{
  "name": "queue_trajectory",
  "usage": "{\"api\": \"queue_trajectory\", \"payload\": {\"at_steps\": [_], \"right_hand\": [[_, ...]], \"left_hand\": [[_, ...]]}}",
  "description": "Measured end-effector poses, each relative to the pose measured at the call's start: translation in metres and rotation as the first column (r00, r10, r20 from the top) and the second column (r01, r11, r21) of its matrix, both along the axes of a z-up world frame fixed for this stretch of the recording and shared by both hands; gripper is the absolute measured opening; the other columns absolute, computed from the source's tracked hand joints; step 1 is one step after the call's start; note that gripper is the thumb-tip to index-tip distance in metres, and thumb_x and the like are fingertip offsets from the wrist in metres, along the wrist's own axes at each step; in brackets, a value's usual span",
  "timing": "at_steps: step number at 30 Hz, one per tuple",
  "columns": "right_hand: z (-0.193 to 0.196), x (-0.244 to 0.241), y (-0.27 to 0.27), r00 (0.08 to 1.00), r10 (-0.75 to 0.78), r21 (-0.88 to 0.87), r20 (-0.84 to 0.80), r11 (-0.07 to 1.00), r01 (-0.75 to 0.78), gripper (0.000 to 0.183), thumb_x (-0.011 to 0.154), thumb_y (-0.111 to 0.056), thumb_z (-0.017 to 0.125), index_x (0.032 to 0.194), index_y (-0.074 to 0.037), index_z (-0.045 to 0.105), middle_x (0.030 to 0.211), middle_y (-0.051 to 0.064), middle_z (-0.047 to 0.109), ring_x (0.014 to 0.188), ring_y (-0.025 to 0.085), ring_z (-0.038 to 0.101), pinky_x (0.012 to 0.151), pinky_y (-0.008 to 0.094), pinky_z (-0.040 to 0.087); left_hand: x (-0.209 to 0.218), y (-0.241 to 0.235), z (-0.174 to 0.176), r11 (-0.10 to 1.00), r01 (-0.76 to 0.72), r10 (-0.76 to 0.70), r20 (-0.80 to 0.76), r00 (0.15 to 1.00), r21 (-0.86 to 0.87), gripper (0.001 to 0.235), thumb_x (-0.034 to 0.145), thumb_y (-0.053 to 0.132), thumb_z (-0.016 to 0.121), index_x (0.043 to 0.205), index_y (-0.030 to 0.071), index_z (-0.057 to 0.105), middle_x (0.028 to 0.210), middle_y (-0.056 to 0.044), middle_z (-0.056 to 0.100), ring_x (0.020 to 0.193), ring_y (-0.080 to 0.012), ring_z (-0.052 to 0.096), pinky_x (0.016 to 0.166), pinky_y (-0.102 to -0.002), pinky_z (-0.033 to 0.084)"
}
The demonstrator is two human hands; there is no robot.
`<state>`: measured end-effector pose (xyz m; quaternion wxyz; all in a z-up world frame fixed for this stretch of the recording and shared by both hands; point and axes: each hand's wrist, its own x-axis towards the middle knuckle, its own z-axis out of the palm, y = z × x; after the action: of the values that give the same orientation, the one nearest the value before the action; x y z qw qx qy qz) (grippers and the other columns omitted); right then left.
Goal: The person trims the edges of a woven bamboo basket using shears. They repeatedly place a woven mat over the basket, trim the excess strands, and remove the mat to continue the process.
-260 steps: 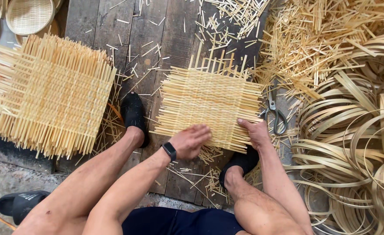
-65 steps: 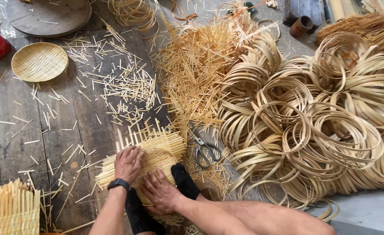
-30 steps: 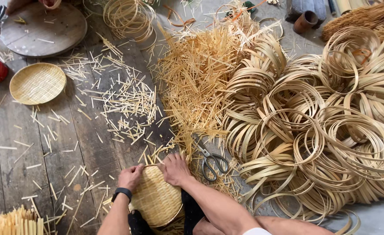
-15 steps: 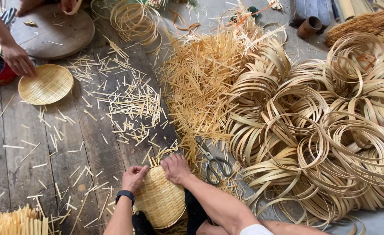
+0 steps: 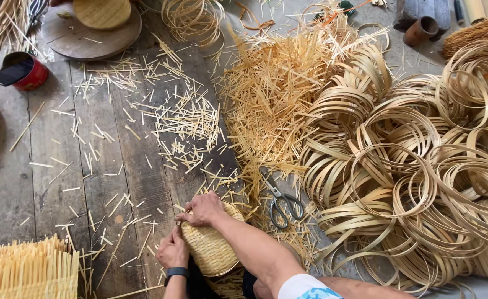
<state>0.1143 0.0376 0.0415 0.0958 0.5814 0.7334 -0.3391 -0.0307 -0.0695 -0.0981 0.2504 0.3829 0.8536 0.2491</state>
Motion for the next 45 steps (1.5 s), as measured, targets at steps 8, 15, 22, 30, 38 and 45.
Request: {"api": "queue_trajectory", "payload": {"at_steps": [8, 15, 22, 30, 38, 45], "right_hand": [[-0.004, -0.003, 0.001, 1.0, 0.003, -0.014, 0.015, 1.0, -0.003, 0.066, 0.086, -0.077, 0.052, 0.124, -0.029, 0.075, 0.116, 0.012, 0.07, 0.115, 0.024, 0.065, 0.104, 0.043, 0.041], [0.078, 0.114, -0.03, 0.953, -0.21, 0.094, -0.217, 0.968, 0.235, 0.048, 0.097, -0.049, 0.057, 0.132, -0.017, 0.066, 0.145, 0.011, 0.044, 0.131, 0.026, 0.043, 0.112, 0.045, 0.035], [0.239, 0.245, -0.065, 0.921, -0.137, 0.133, 0.364, 0.987, 0.094, 0.044, 0.108, -0.048, 0.046, 0.117, -0.01, 0.067, 0.114, 0.01, 0.069, 0.11, 0.022, 0.066, 0.099, 0.039, 0.056], [0.166, 0.205, -0.109, 0.994, 0.11, 0.117, -0.024, 0.987, -0.107, 0.054, 0.091, -0.054, 0.062, 0.125, -0.012, 0.064, 0.128, 0.008, 0.065, 0.119, 0.022, 0.061, 0.101, 0.042, 0.052], [0.017, 0.129, -0.15, 0.888, 0.407, 0.493, -0.216, 0.83, -0.261, 0.108, 0.072, -0.056, 0.079, 0.154, -0.002, 0.034, 0.151, 0.027, 0.041, 0.137, 0.043, 0.042, 0.117, 0.051, 0.034], [-0.005, 0.104, -0.142, 0.944, 0.331, 0.417, -0.012, 0.86, -0.296, 0.11, 0.069, -0.057, 0.083, 0.151, -0.006, 0.032, 0.153, 0.03, 0.032, 0.145, 0.047, 0.029, 0.12, 0.057, 0.021]], "left_hand": [[-0.044, 0.032, -0.01, 0.999, 0.014, 0.012, 0.485, 0.874, -0.05, 0.031, 0.083, 0.025, 0.082, 0.107, 0.005, 0.081, 0.108, -0.016, 0.079, 0.093, -0.0284, 0.077, 0.083, -0.04, 0.056], [0.016, 0.08, 0.07, 0.756, 0.653, -0.654, 0.065, 0.754, 0.031, 0.061, 0.084, 0.043, 0.081, 0.133, 0.011, 0.067, 0.125, -0.019, 0.071, 0.115, -0.0317, 0.067, 0.1, -0.041, 0.051], [0.063, 0.037, 0.212, 0.603, 0.687, -0.692, -0.162, 0.703, 0.406, 0.023, 0.08, 0.008, 0.081, 0.1, 0.007, 0.069, 0.099, -0.011, 0.064, 0.092, -0.0287, 0.064, 0.084, -0.041, 0.054], [0.08, -0.105, 0.154, 0.113, 0.969, -0.844, -0.494, 0.209, 0.218, 0.056, 0.059, -0.002, 0.072, 0.112, 0.007, 0.057, 0.116, -0.019, 0.056, 0.101, -0.0362, 0.059, 0.085, -0.046, 0.051], [0.033, -0.12, 0.068, -0.003, 0.997, -0.82, -0.571, -0.05, -0.083, 0.048, 0.076, 0.015, 0.062, 0.122, 0.004, 0.056, 0.118, -0.018, 0.053, 0.12, -0.0376, 0.048, 0.105, -0.05, 0.037], [-0.004, -0.081, 0.081, 0.118, 0.958, -0.862, -0.452, 0.23, 0.262, 0.027, 0.073, 0.007, 0.073, 0.1, 0.01, 0.071, 0.112, -0.009, 0.065, 0.102, -0.0305, 0.068, 0.08, -0.042, 0.058]]}}
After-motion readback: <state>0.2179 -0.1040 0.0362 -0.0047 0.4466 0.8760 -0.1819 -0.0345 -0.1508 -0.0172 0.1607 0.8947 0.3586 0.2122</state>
